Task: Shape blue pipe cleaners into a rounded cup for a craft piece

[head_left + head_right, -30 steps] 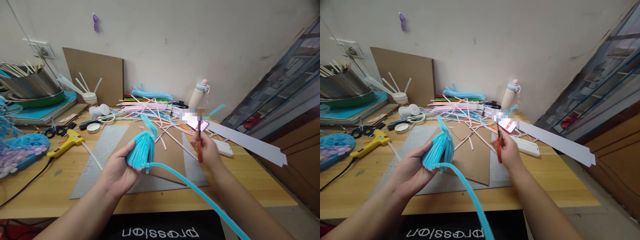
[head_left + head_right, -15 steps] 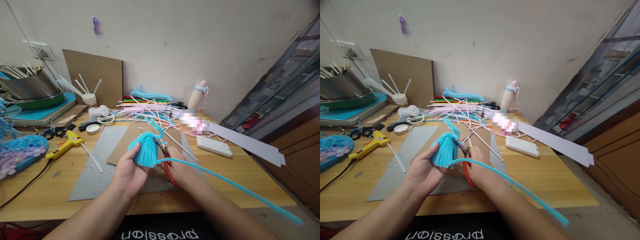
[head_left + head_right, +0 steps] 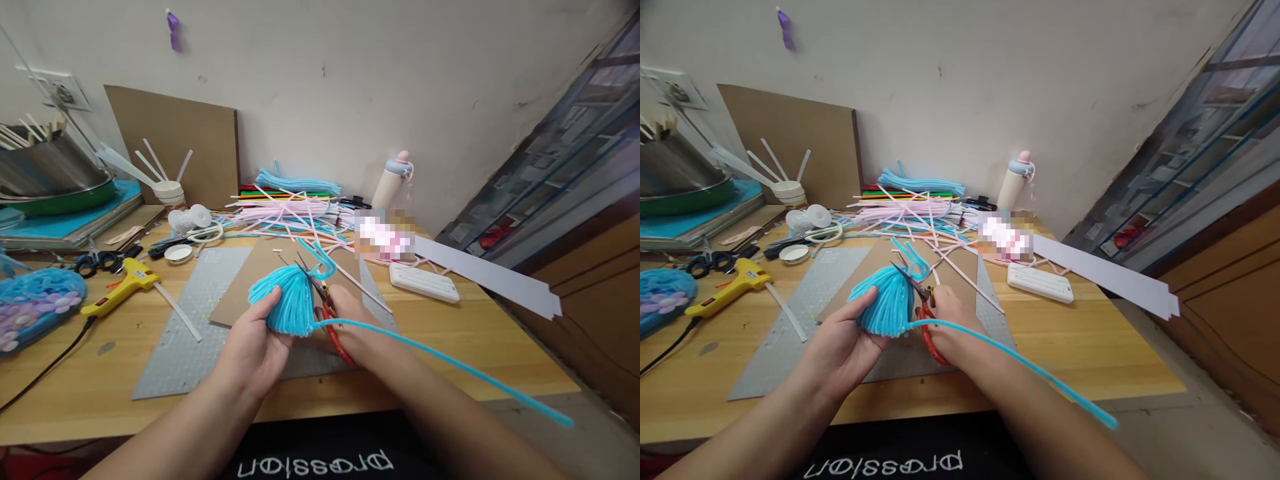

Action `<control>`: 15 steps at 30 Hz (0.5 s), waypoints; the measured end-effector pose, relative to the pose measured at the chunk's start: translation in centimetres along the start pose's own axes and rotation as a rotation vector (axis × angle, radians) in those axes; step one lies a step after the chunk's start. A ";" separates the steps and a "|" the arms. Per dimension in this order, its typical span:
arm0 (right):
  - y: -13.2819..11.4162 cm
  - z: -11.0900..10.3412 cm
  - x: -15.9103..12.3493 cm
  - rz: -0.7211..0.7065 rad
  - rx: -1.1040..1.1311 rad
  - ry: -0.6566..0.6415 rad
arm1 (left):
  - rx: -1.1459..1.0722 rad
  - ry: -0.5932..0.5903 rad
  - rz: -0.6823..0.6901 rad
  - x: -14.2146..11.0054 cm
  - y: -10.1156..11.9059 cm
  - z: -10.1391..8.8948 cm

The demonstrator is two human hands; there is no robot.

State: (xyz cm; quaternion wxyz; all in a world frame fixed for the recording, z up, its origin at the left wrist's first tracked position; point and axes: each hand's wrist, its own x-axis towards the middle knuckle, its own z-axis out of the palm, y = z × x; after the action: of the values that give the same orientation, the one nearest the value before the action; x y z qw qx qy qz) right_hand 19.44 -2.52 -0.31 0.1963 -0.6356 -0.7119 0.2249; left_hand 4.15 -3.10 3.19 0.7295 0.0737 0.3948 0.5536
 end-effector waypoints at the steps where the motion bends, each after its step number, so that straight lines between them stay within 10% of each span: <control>1: 0.0 0.0 0.0 0.005 0.020 -0.029 | 0.011 -0.001 0.002 0.0 0.0 0.0; 15: -0.2 0.8 0.4 0.171 -0.056 -0.059 | 0.023 -0.018 0.004 0.3 -0.3 -0.1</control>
State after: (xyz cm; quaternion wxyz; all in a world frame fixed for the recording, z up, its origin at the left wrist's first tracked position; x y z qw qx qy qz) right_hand 18.79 -2.19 -0.89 0.1374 -0.6924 -0.6666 0.2393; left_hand 4.39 -2.98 2.81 0.7312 0.0876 0.3943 0.5498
